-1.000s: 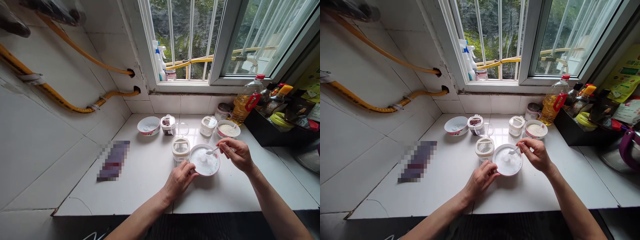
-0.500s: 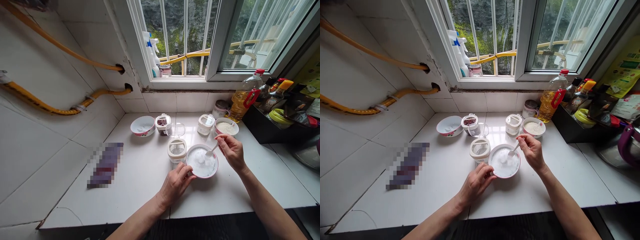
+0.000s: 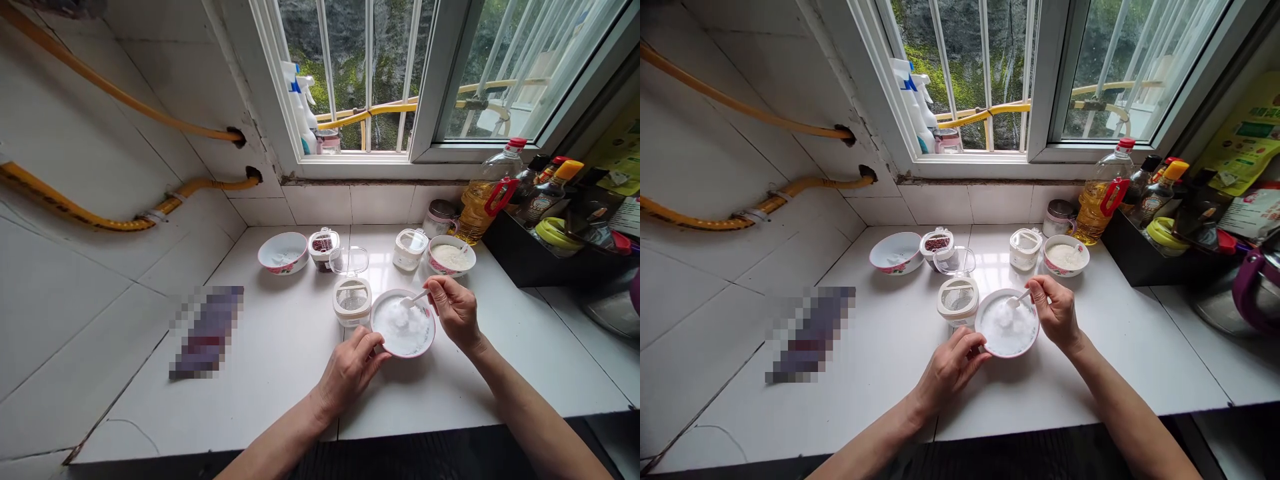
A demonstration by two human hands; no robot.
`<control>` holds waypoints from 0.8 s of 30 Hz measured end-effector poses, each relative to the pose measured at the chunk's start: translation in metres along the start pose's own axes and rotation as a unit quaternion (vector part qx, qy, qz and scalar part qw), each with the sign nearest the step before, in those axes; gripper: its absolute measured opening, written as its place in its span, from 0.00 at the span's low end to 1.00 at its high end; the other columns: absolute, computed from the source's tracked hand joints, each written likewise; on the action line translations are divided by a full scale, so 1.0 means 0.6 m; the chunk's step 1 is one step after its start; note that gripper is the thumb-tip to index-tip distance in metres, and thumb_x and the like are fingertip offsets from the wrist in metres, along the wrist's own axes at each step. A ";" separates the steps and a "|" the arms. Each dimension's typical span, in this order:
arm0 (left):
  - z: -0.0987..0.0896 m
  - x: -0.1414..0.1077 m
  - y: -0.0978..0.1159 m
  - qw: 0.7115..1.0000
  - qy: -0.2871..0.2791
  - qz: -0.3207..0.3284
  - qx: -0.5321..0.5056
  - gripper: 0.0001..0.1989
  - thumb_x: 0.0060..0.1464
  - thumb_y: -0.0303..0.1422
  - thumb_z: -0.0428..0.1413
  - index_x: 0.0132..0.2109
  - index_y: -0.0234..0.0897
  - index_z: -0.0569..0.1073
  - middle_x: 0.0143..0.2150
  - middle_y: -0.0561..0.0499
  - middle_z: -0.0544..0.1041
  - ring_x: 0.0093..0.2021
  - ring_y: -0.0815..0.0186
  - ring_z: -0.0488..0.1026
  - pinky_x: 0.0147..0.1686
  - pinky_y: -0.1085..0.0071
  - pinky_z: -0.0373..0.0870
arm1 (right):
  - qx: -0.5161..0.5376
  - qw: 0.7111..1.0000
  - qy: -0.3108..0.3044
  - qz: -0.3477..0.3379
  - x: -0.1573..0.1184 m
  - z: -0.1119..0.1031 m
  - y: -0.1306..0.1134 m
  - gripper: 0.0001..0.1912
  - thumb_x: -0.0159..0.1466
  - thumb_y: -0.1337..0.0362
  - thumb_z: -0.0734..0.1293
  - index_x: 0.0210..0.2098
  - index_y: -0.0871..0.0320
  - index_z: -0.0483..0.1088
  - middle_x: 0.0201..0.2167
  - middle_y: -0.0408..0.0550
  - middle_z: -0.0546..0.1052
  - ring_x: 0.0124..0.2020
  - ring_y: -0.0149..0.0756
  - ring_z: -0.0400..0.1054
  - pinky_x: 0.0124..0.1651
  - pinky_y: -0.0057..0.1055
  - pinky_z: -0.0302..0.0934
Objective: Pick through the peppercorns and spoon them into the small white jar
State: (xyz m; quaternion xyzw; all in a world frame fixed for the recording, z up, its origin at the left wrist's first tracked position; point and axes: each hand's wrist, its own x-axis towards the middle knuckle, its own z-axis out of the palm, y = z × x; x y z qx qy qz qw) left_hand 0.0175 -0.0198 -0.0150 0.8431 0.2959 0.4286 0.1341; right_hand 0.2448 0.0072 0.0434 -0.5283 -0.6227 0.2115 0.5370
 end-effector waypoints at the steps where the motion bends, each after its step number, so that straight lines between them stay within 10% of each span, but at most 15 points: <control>1: 0.000 0.000 0.001 1.000 0.001 0.000 -0.001 0.06 0.70 0.35 0.48 0.46 0.38 0.66 0.34 0.52 0.70 0.28 0.70 0.70 0.28 0.75 0.70 | -0.001 1.000 -0.007 0.004 0.000 0.002 0.000 0.21 0.68 0.45 0.62 0.31 0.55 0.71 0.21 0.43 0.67 0.21 0.33 0.60 0.23 0.30 0.54; 24: 0.003 0.000 -0.003 1.000 0.009 0.007 -0.002 0.06 0.70 0.35 0.48 0.45 0.37 0.67 0.33 0.53 0.68 0.28 0.70 0.69 0.28 0.76 0.68 | 0.267 0.931 -0.005 0.249 0.042 -0.007 0.002 0.24 0.46 0.45 0.78 0.27 0.60 0.74 0.13 0.37 0.66 0.10 0.21 0.51 0.12 0.24 0.44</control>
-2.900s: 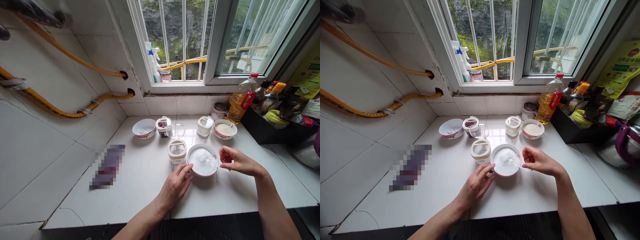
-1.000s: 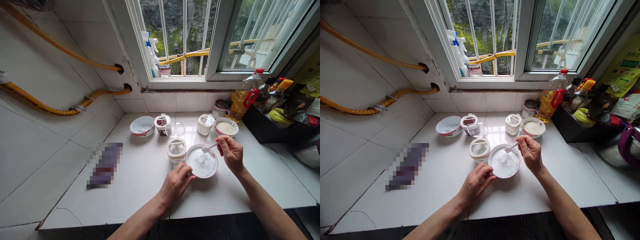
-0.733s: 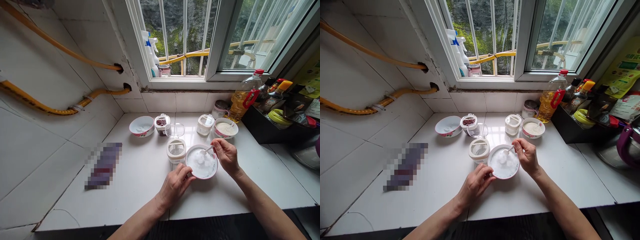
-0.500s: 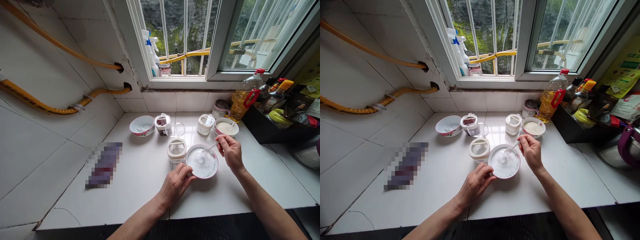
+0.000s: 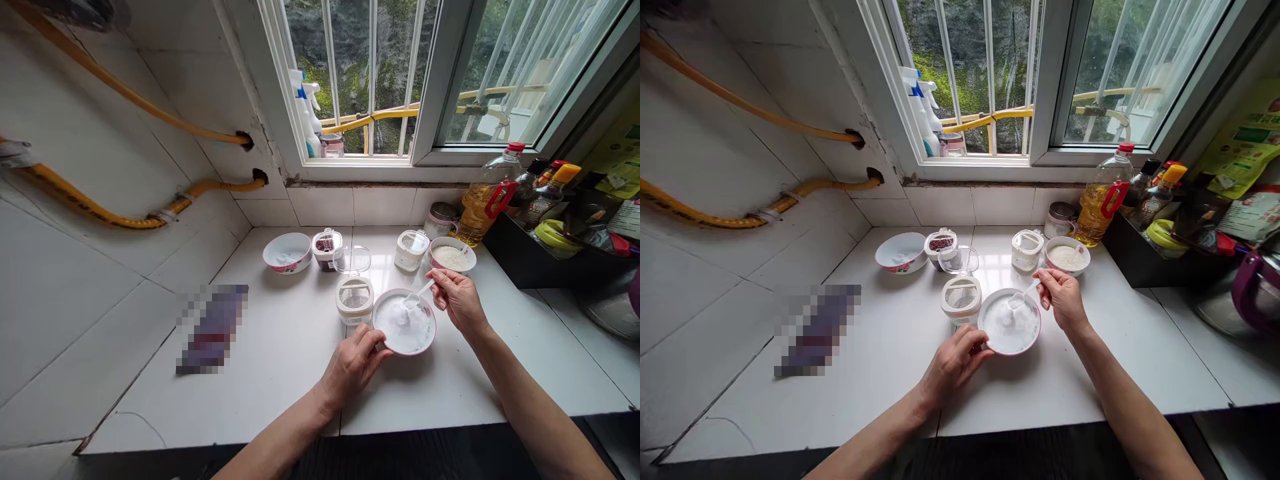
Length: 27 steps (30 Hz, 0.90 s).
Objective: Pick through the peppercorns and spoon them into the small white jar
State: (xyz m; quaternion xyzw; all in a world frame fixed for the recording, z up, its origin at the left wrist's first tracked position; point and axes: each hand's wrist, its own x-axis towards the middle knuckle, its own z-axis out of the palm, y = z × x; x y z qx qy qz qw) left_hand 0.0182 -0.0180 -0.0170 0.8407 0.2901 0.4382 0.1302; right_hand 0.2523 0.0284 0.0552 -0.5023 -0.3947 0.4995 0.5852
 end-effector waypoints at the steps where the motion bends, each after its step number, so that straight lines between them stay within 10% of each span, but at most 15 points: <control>1: 0.000 0.000 0.000 1.000 0.001 -0.001 -0.001 0.06 0.70 0.35 0.48 0.45 0.38 0.67 0.33 0.53 0.68 0.28 0.70 0.69 0.28 0.76 0.68 | 0.006 1.000 0.001 0.001 0.001 0.001 -0.001 0.25 0.45 0.45 0.79 0.26 0.60 0.74 0.13 0.37 0.67 0.10 0.21 0.52 0.12 0.23 0.44; 10: 0.003 0.002 -0.002 1.000 0.003 -0.004 0.005 0.09 0.70 0.37 0.47 0.43 0.37 0.67 0.33 0.53 0.69 0.28 0.70 0.68 0.28 0.76 0.69 | 0.034 0.999 -0.026 -0.005 -0.002 0.042 -0.006 0.24 0.45 0.47 0.80 0.29 0.61 0.76 0.19 0.43 0.77 0.11 0.24 0.61 0.13 0.24 0.54; 18: 0.004 0.002 -0.002 1.000 0.000 -0.003 0.021 0.11 0.71 0.39 0.46 0.43 0.37 0.67 0.32 0.53 0.69 0.28 0.70 0.69 0.28 0.75 0.69 | -0.108 0.981 -0.067 -0.147 -0.032 0.076 0.005 0.17 0.61 0.51 0.71 0.37 0.60 0.77 0.28 0.50 0.83 0.13 0.26 0.64 0.18 0.27 0.62; 27: 0.004 0.000 0.002 0.999 0.013 0.016 0.045 0.09 0.71 0.36 0.46 0.44 0.37 0.67 0.33 0.51 0.71 0.29 0.69 0.71 0.27 0.76 0.70 | -0.405 0.770 -0.164 -0.465 -0.040 0.071 0.024 0.12 0.69 0.70 0.61 0.43 0.57 0.77 0.36 0.52 0.85 0.35 0.39 0.80 0.38 0.33 0.71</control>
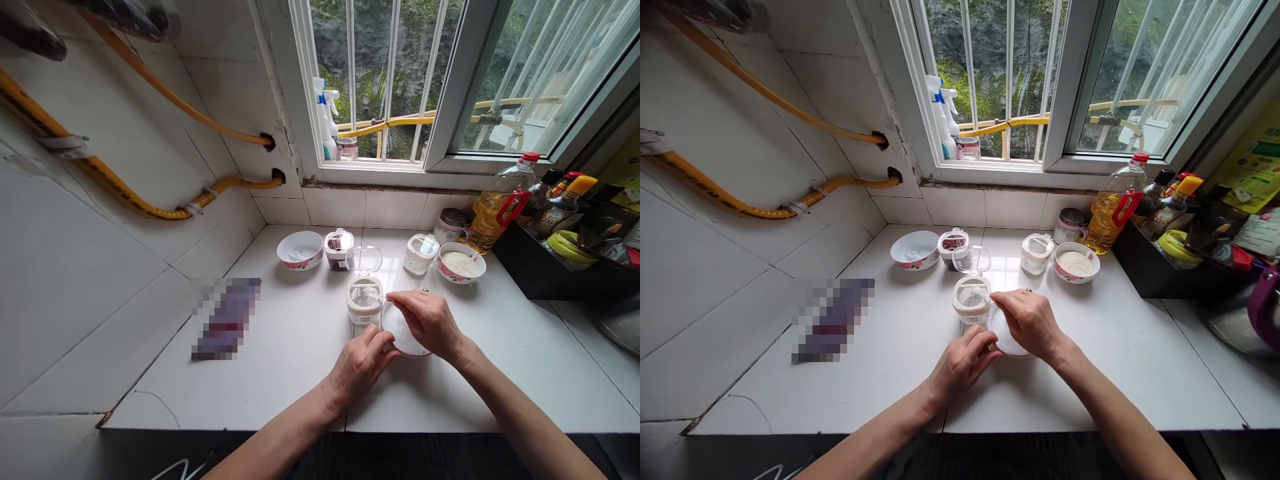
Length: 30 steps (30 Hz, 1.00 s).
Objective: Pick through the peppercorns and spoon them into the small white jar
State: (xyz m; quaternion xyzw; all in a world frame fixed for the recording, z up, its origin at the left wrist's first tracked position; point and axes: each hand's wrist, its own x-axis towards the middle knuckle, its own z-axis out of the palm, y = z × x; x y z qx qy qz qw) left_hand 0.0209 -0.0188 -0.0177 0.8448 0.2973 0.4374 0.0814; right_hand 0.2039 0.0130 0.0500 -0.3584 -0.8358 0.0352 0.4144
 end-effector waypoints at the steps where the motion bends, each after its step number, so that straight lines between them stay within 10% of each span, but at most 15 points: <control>1: 0.000 0.000 0.001 1.000 0.002 0.003 0.004 0.10 0.71 0.36 0.46 0.44 0.37 0.67 0.33 0.51 0.71 0.29 0.69 0.71 0.27 0.76 0.70 | 0.012 1.000 0.006 0.007 0.000 -0.002 -0.002 0.12 0.69 0.70 0.61 0.44 0.57 0.76 0.37 0.52 0.85 0.36 0.39 0.80 0.38 0.32 0.71; 10: -0.009 -0.001 0.007 0.999 -0.009 -0.022 -0.036 0.06 0.70 0.32 0.47 0.48 0.37 0.67 0.35 0.50 0.71 0.30 0.68 0.72 0.29 0.74 0.72 | 0.255 0.917 0.144 0.271 -0.006 -0.032 0.004 0.10 0.63 0.57 0.70 0.35 0.58 0.74 0.23 0.47 0.81 0.18 0.31 0.68 0.20 0.28 0.62; 20: 0.006 -0.027 0.053 0.968 -0.009 -0.202 -0.147 0.17 0.64 0.25 0.50 0.57 0.44 0.64 0.47 0.47 0.68 0.43 0.65 0.75 0.36 0.70 0.81 | 0.267 0.898 0.168 0.307 -0.012 -0.044 0.033 0.12 0.59 0.55 0.72 0.32 0.58 0.74 0.21 0.45 0.78 0.18 0.29 0.65 0.22 0.28 0.62; 30: 0.015 -0.036 0.057 0.984 0.055 -0.169 0.020 0.19 0.62 0.22 0.51 0.57 0.45 0.69 0.60 0.43 0.58 0.48 0.63 0.73 0.44 0.65 0.81 | 0.261 0.896 0.166 0.318 -0.014 -0.044 0.038 0.14 0.59 0.53 0.72 0.31 0.58 0.74 0.20 0.45 0.77 0.18 0.29 0.63 0.21 0.28 0.61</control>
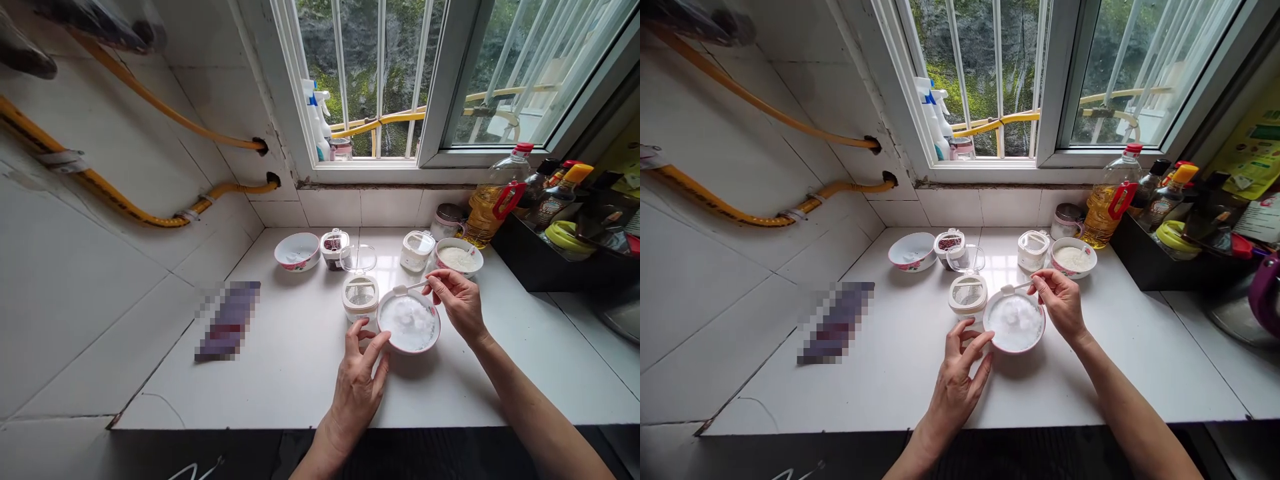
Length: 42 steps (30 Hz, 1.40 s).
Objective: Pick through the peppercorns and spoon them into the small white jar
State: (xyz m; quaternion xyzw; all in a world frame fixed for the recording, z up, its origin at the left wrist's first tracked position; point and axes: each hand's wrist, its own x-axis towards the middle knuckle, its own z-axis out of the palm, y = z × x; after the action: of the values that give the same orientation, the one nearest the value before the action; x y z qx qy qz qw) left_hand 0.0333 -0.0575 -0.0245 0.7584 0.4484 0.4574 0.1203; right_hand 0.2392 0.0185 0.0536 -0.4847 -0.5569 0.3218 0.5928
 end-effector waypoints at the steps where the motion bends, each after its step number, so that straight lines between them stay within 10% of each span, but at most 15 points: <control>1: 0.000 0.000 0.002 1.000 0.011 0.005 0.019 0.19 0.62 0.22 0.51 0.56 0.45 0.70 0.60 0.43 0.58 0.48 0.63 0.72 0.43 0.65 0.81 | 0.002 1.000 0.001 0.001 0.000 0.000 0.000 0.14 0.59 0.53 0.72 0.31 0.58 0.74 0.20 0.45 0.77 0.18 0.29 0.64 0.21 0.28 0.61; 10: -0.021 -0.002 -0.017 0.992 0.070 -0.038 0.102 0.14 0.62 0.28 0.53 0.54 0.43 0.73 0.57 0.42 0.64 0.58 0.53 0.68 0.51 0.54 0.76 | -0.002 1.000 0.000 0.004 0.002 -0.005 -0.001 0.15 0.59 0.52 0.72 0.31 0.58 0.74 0.20 0.45 0.76 0.18 0.29 0.64 0.21 0.28 0.62; 16: -0.027 -0.002 -0.052 0.985 -0.059 -0.058 0.152 0.25 0.58 0.24 0.55 0.60 0.51 0.72 0.68 0.43 0.56 0.62 0.48 0.67 0.54 0.48 0.74 | -0.009 1.000 -0.003 0.006 0.002 -0.004 0.001 0.15 0.59 0.51 0.72 0.31 0.58 0.74 0.19 0.45 0.77 0.17 0.29 0.64 0.20 0.28 0.62; 29: -0.024 0.048 -0.085 0.983 -0.124 -0.074 0.111 0.28 0.53 0.22 0.56 0.60 0.47 0.72 0.71 0.42 0.54 0.66 0.47 0.65 0.57 0.48 0.71 | 0.003 1.000 -0.003 0.010 0.005 -0.004 0.005 0.17 0.59 0.50 0.72 0.31 0.58 0.73 0.19 0.45 0.77 0.17 0.29 0.64 0.21 0.28 0.63; 42: -0.030 0.038 -0.046 0.996 -0.036 -0.073 0.021 0.17 0.61 0.28 0.53 0.56 0.42 0.69 0.57 0.42 0.69 0.53 0.56 0.74 0.50 0.56 0.78 | 0.007 1.000 -0.005 0.017 0.006 -0.008 0.003 0.18 0.58 0.48 0.72 0.31 0.58 0.73 0.19 0.44 0.76 0.17 0.29 0.64 0.20 0.28 0.63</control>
State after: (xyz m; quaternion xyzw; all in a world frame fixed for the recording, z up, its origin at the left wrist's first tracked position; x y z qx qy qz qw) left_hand 0.0072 -0.0280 -0.0179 0.7422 0.5071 0.4105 0.1535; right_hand 0.2450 0.0211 0.0538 -0.4884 -0.5493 0.3377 0.5879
